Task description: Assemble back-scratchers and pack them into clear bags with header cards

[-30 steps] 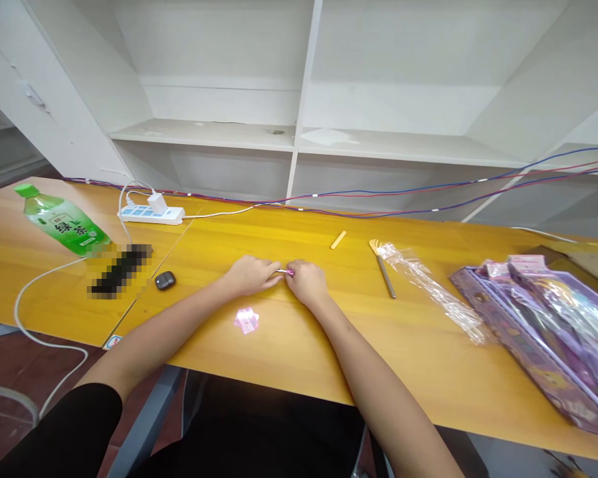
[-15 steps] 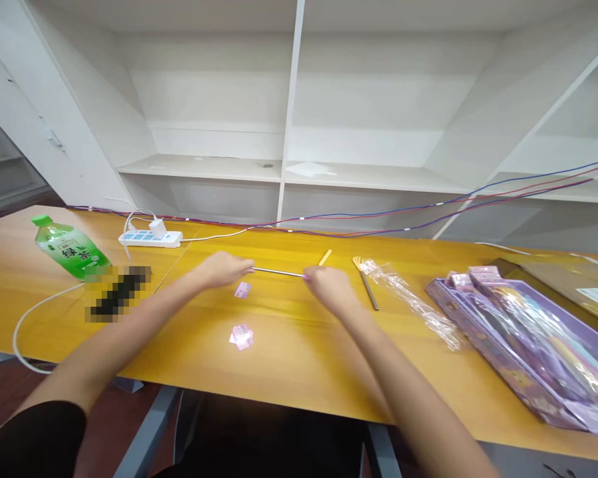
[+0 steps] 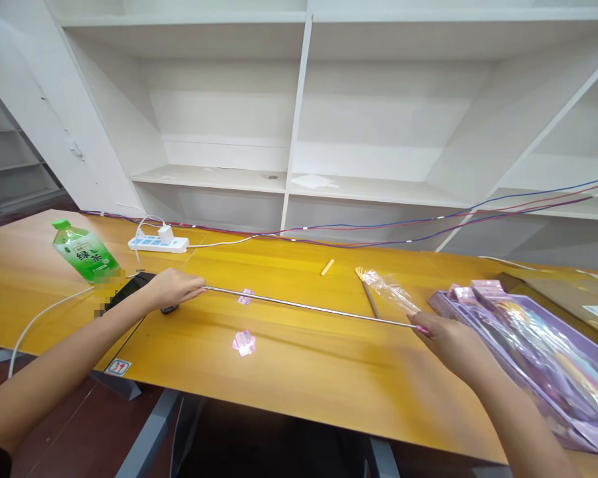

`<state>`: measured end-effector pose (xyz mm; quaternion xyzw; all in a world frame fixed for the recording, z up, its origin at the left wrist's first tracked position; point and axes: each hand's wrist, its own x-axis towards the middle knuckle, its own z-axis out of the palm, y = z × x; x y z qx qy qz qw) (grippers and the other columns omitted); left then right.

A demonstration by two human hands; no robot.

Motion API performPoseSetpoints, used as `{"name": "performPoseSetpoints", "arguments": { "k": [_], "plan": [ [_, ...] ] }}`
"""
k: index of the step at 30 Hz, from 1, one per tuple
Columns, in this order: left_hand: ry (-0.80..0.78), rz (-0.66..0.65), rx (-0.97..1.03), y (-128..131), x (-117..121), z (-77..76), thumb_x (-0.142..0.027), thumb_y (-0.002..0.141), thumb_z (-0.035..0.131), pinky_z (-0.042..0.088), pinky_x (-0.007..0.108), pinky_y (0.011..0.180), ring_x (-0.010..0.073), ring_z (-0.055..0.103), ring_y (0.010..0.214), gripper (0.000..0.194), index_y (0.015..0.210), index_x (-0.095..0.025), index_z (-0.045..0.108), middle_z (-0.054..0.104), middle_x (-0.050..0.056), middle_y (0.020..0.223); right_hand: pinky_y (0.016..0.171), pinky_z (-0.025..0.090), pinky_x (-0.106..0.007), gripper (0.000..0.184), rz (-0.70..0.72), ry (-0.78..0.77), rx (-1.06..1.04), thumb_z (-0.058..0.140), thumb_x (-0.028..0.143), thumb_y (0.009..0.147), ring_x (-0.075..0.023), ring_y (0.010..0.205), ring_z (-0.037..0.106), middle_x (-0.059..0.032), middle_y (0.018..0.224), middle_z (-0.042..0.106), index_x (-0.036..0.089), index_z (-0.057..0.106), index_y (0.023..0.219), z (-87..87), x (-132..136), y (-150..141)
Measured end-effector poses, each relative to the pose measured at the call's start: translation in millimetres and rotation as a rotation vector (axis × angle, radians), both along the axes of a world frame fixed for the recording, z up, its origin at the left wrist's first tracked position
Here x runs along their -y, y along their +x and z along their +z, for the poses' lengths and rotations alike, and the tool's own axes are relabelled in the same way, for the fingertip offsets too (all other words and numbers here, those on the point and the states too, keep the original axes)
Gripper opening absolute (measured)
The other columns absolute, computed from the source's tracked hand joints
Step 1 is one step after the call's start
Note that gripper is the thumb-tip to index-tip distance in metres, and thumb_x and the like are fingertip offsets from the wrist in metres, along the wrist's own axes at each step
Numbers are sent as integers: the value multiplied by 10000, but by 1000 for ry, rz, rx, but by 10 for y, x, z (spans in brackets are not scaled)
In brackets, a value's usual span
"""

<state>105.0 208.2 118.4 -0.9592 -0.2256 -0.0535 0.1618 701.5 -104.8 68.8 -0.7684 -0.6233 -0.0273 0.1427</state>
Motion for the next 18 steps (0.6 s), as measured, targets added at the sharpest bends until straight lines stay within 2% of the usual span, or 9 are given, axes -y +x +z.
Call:
{"name": "performPoseSetpoints", "arguments": {
  "k": [5,8,13,18],
  "plan": [
    [36,103,22,20,-17,-87,-428,987,524,344,229,556,158,642,628,288,816,-215,613,740,49,749,584,371,-353,303,-37,-65,-3,498,449,906,-237,590,563,-52,635,564,276,410,674,-168,-13,30],
    [9,188,21,37,-67,-130,-365,965,533,359,252,560,197,663,624,258,792,-203,635,743,87,745,573,373,-334,314,-23,-45,19,423,465,938,-229,586,573,-38,644,569,273,421,690,-229,-36,6],
    [-3,280,29,23,-129,-85,-193,935,482,376,282,565,232,653,593,236,823,-186,689,729,118,726,557,366,-318,344,-40,-4,73,384,482,959,-220,576,576,-29,636,570,266,447,699,-147,-80,-39],
    [37,261,25,-19,-156,-19,-159,918,480,360,278,549,231,645,594,258,793,-186,704,723,107,704,542,358,-295,356,2,59,72,426,478,960,-195,543,554,-13,600,552,256,463,685,-54,-140,-64]
  ]
}}
